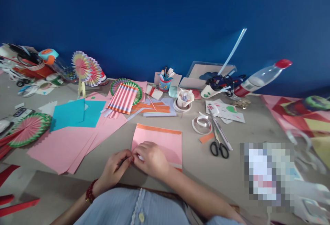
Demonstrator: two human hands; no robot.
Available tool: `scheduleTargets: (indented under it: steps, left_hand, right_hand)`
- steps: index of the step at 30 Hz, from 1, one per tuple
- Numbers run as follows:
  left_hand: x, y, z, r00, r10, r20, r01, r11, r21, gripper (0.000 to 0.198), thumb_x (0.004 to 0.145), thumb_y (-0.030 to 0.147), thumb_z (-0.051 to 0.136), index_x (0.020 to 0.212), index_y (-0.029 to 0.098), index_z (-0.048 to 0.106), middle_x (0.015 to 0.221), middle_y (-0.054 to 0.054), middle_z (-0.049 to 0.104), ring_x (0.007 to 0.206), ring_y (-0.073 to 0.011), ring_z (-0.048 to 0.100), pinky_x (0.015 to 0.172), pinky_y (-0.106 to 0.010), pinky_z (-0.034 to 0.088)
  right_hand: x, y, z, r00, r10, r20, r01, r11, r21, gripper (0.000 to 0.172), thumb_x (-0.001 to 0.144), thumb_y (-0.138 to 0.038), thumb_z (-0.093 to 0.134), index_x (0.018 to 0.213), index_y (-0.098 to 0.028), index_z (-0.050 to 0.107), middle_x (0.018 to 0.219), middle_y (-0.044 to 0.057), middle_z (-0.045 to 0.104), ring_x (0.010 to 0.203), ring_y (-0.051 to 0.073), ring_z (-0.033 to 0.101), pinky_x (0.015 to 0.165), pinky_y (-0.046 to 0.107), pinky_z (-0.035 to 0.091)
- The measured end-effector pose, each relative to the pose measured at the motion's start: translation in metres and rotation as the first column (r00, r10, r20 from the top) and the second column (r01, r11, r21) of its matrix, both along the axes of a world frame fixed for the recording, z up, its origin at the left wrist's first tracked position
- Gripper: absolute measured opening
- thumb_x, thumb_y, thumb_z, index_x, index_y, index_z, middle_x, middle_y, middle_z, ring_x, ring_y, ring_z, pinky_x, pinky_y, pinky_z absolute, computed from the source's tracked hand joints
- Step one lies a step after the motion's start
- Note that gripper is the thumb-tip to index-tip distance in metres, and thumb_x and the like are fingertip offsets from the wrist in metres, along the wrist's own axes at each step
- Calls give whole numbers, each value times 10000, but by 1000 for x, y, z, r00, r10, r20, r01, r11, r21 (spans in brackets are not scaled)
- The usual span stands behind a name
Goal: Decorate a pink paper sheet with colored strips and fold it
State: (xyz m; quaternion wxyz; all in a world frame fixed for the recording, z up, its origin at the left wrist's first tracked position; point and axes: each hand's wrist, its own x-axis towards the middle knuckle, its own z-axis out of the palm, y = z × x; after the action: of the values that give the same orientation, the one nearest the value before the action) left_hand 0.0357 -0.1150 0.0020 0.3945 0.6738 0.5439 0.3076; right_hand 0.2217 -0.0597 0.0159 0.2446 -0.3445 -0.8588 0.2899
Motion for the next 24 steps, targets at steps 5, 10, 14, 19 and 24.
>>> scheduleTargets:
  steps: [5, 10, 14, 19, 24]
  left_hand:
    - [0, -2, 1, 1000, 20, 20, -19, 1000, -15, 229, 966, 272, 454, 784, 189, 566, 705, -2, 605, 661, -131, 569, 635, -214, 415]
    - [-4, -5, 1, 972, 178, 153, -159, 979, -127, 285, 969, 355, 465, 762, 182, 557, 681, -5, 605, 643, -138, 584, 627, -223, 449]
    - [-10, -3, -1, 909, 301, 288, -248, 946, -207, 322, 961, 409, 482, 762, 173, 575, 672, -7, 600, 633, -135, 565, 626, -231, 465]
    - [-20, -2, -4, 855, 379, 353, -275, 910, -310, 333, 950, 447, 505, 770, 172, 560, 708, -12, 600, 614, -127, 537, 602, -237, 453]
    - [-29, -6, -3, 873, 376, 309, -256, 895, -364, 394, 916, 530, 522, 746, 176, 560, 696, -10, 604, 596, -131, 546, 569, -232, 454]
  right_hand:
    - [0, -1, 1, 997, -64, -39, 61, 996, -60, 118, 784, -99, 591, 749, -210, 576, 715, -12, 656, 667, 134, 580, 639, 241, 420]
    - [17, 10, 6, 973, -226, -52, 218, 967, -132, 108, 791, -115, 569, 737, -208, 576, 738, -6, 658, 684, 134, 594, 662, 242, 445]
    - [56, 27, 12, 930, -364, -45, 357, 926, -123, 78, 782, -165, 534, 744, -214, 582, 723, -1, 655, 653, 140, 600, 612, 237, 454]
    - [137, 46, 17, 742, -668, 48, 669, 735, -111, 184, 807, -373, 537, 755, -222, 628, 721, 19, 669, 661, 173, 615, 575, 252, 459]
    - [227, 65, 19, 463, -870, 168, 882, 472, 13, 270, 795, -433, 543, 853, -203, 671, 793, 78, 715, 711, 221, 650, 654, 314, 470]
